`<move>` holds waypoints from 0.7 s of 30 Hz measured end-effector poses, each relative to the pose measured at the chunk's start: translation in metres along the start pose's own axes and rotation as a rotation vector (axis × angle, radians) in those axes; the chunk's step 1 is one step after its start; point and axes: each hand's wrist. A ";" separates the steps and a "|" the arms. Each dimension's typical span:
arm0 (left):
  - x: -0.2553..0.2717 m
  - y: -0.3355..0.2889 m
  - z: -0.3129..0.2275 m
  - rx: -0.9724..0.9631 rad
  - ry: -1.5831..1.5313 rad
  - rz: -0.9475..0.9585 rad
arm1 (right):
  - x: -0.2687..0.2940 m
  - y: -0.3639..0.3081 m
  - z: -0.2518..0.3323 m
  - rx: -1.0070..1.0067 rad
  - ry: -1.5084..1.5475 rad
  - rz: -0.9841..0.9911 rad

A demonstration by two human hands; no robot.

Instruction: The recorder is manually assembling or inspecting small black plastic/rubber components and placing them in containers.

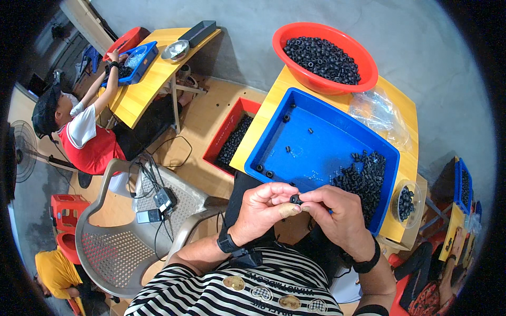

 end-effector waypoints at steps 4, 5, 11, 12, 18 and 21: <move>-0.001 -0.004 0.002 -0.040 0.117 0.000 | 0.000 -0.004 0.003 -0.197 0.128 0.000; 0.000 -0.004 0.003 -0.056 0.147 0.010 | -0.001 -0.005 0.003 -0.197 0.126 0.001; 0.000 -0.003 0.007 -0.027 0.077 0.024 | -0.004 -0.005 0.003 -0.294 0.125 -0.061; 0.000 -0.003 0.007 -0.028 0.075 0.024 | -0.004 -0.004 0.005 -0.349 0.206 -0.062; 0.005 -0.002 0.004 0.030 0.177 0.066 | -0.002 0.001 0.000 -0.418 0.471 -0.018; 0.007 0.000 0.007 -0.026 0.134 0.088 | -0.001 0.000 0.000 -0.398 0.461 0.026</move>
Point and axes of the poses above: each hand's wrist, its own y-axis towards the middle knuckle, its own x-axis out of the back of the hand, z = x × y, and after that the axes turned 12 degrees about y, right-handed
